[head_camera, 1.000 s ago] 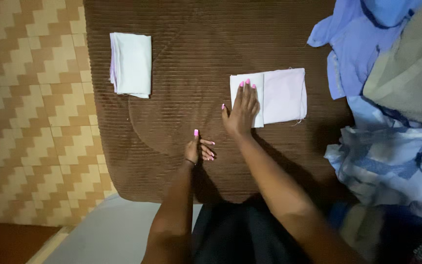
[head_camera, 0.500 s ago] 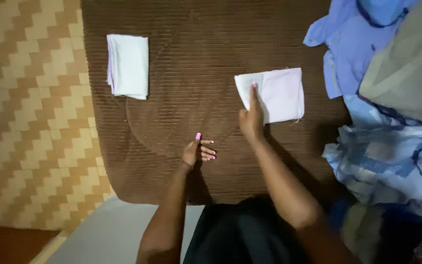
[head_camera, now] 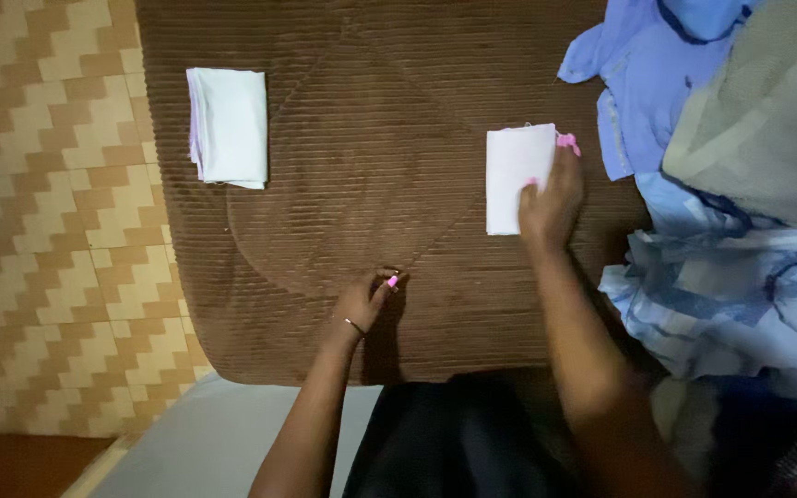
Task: The person folds several white garments one by one on a brown mat. They smooth each item, fold it into a compact rectangle, and place it aside before picking up the next piece from a nearby pile.
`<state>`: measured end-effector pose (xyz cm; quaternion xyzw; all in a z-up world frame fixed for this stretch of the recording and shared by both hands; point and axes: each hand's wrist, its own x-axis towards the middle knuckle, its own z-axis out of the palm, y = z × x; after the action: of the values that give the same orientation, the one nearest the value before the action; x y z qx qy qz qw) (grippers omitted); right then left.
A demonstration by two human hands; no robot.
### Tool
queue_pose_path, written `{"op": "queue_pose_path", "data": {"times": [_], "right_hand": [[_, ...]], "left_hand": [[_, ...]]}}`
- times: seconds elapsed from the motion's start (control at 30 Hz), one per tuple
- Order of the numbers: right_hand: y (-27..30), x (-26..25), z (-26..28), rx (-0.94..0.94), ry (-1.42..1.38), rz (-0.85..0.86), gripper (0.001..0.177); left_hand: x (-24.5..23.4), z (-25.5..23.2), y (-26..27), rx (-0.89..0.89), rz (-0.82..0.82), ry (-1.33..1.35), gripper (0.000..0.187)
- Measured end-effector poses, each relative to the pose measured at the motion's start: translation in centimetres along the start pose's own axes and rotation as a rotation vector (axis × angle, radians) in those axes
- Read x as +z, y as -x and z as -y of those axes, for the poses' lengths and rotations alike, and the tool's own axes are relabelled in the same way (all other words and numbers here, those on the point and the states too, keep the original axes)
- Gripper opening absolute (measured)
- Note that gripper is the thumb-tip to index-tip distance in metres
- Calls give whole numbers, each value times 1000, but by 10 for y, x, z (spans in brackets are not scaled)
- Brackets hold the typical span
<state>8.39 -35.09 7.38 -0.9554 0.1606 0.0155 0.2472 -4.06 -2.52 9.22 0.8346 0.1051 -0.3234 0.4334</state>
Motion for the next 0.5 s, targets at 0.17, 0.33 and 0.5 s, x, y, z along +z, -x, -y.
{"op": "queue_pose_path", "data": {"times": [0.17, 0.33, 0.5], "right_hand": [[-4, 33, 13, -348, 384, 154, 84], [-13, 52, -10, -338, 367, 238, 81], [-15, 55, -21, -356, 307, 234, 79]], "left_hand": [[5, -23, -4, 103, 14, -68, 28], [15, -29, -8, 42, 44, 31, 30], [32, -36, -23, 48, 107, 116, 28]]}}
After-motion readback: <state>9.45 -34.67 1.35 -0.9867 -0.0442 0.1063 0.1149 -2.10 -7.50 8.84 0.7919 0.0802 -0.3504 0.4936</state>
